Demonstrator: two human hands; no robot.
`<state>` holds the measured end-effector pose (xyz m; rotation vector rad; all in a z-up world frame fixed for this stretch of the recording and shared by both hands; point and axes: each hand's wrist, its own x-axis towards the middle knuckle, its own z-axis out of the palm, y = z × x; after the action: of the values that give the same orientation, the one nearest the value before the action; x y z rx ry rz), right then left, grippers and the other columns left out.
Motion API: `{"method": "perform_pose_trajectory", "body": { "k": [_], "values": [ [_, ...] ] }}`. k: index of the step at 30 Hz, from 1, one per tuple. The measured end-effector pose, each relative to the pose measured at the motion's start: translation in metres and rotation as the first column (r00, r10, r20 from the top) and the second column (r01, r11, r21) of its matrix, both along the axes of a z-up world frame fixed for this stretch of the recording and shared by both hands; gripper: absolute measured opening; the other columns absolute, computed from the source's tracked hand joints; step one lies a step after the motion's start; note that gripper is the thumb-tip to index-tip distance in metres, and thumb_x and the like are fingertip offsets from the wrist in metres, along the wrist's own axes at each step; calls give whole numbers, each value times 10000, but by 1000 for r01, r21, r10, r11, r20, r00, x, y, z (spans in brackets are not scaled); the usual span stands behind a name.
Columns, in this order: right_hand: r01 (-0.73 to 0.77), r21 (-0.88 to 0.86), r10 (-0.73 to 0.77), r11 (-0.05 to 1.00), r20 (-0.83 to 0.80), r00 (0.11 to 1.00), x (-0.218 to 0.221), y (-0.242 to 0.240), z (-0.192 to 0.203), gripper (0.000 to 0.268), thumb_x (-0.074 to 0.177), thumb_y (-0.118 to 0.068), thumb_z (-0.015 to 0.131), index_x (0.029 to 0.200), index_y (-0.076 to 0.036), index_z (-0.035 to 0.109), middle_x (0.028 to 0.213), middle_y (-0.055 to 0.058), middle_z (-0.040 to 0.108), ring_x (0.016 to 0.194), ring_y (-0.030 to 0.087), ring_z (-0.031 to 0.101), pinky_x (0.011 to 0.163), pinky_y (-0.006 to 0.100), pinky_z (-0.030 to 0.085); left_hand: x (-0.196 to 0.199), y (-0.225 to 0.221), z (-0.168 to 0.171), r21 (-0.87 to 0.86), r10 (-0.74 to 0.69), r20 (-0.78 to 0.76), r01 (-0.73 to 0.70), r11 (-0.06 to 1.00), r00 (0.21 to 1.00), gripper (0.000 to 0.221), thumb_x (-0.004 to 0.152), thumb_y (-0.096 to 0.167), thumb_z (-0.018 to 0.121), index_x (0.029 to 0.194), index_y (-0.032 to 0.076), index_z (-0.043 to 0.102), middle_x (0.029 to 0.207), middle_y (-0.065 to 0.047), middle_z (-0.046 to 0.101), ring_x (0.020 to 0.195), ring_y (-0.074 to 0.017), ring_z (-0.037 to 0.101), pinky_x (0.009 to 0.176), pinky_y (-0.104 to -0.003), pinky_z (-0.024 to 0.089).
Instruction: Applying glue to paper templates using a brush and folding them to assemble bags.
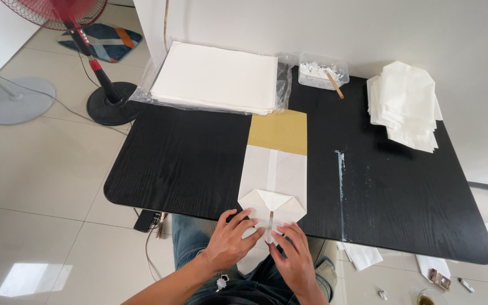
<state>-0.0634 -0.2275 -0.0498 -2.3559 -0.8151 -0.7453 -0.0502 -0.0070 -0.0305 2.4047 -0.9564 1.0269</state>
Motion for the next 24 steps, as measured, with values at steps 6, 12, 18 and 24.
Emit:
{"method": "perform_pose_trajectory", "body": {
  "k": [6,12,18,24],
  "values": [
    [-52,43,50,998,46,998,1,1,1,278,811,-7,834,1063,-115,783,1189,58,696,1184,276,637,1099,539,495,-3,-6,-2,-17,35,42,-34,999,998,139,973,154,735,1109,172,713,1085,-102,693,1178,-363,683,935,-545,487],
    [-56,59,57,997,-15,998,1,-2,5,264,847,-27,800,1093,-114,760,1211,81,653,1201,309,605,1112,545,498,-6,-12,-7,-56,37,-26,-38,998,999,145,951,134,767,1088,159,726,1105,-95,691,1233,-385,643,1004,-608,427],
    [-60,33,62,998,-59,996,5,-11,4,248,881,-2,742,1129,-11,740,1172,88,679,1210,308,640,1066,449,569,-7,-11,-10,-44,27,-53,-29,999,998,219,903,60,797,1077,157,704,1098,-87,697,1264,-387,641,1031,-604,411],
    [-59,21,60,998,-33,998,8,-16,8,269,879,-40,760,1148,-46,756,1119,72,750,1125,243,693,994,404,589,-4,-8,-12,-13,-19,-120,17,1000,993,219,924,28,726,1108,142,690,1095,-47,736,1216,-292,688,961,-559,463]
  ]
}}
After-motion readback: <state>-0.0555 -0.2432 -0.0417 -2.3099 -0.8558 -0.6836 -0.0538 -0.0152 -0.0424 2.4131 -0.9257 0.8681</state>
